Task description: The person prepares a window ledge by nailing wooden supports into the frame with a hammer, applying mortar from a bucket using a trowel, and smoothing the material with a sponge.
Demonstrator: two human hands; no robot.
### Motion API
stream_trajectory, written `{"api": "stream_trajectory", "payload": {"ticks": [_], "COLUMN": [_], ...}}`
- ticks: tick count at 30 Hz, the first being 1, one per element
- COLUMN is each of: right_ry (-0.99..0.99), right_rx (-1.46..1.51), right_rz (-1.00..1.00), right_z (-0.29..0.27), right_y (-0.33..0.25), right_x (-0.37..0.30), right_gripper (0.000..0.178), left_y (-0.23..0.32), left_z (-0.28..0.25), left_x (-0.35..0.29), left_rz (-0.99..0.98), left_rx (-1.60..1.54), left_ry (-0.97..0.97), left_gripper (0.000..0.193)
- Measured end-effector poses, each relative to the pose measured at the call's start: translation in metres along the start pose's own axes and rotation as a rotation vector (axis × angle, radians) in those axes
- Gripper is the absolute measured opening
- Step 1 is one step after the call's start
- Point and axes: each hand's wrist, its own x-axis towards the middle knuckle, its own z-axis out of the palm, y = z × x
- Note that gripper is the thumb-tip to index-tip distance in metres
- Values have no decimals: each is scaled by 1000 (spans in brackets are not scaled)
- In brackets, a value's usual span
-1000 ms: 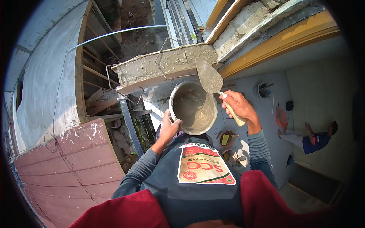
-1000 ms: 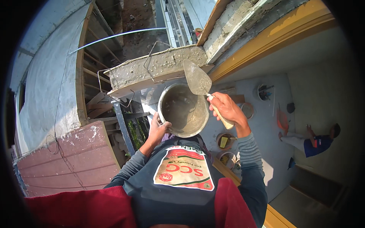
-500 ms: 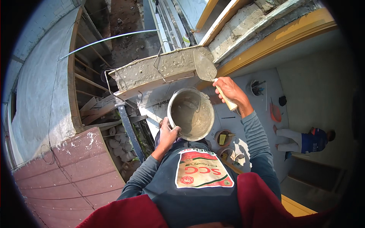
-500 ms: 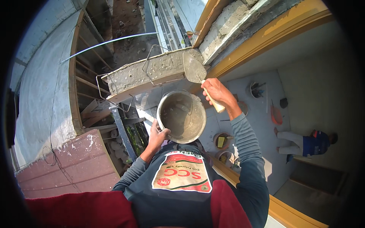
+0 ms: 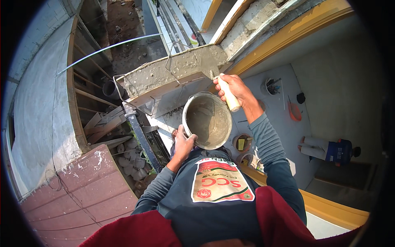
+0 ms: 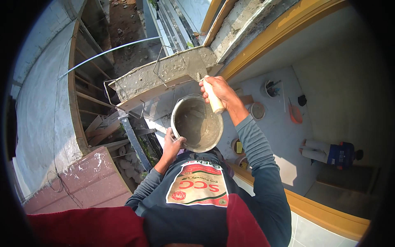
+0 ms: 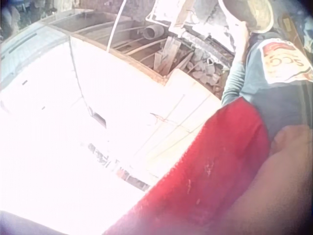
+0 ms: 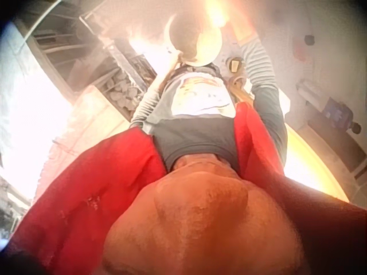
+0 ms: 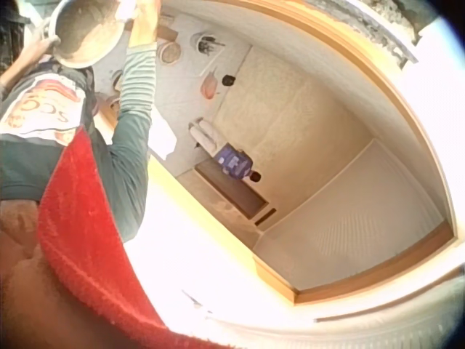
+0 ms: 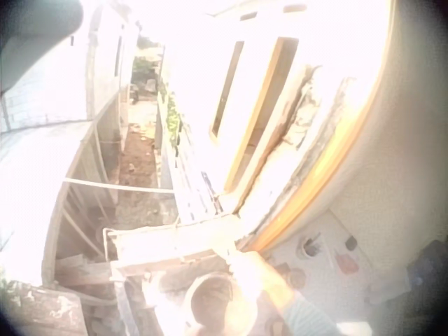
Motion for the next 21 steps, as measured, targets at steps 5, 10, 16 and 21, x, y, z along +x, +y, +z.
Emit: {"api": "stream_trajectory", "payload": {"ticks": [5, 10, 16, 21], "right_ry": [54, -14, 47, 30], "right_rx": [153, 262, 23, -43], "right_rz": [-23, 80, 90, 70], "right_z": [-8, -7, -1, 26], "right_y": [-8, -17, -21, -6], "right_x": [9, 28, 23, 0], "right_gripper": [31, 29, 29, 30], "left_y": [-9, -13, -4, 6], "left_z": [1, 0, 5, 4], "left_x": [1, 3, 5, 6], "left_rz": [18, 13, 87, 24], "left_rx": [-70, -34, 16, -28], "left_ry": [-32, -32, 0, -65], "left_gripper": [40, 42, 40, 40]}}
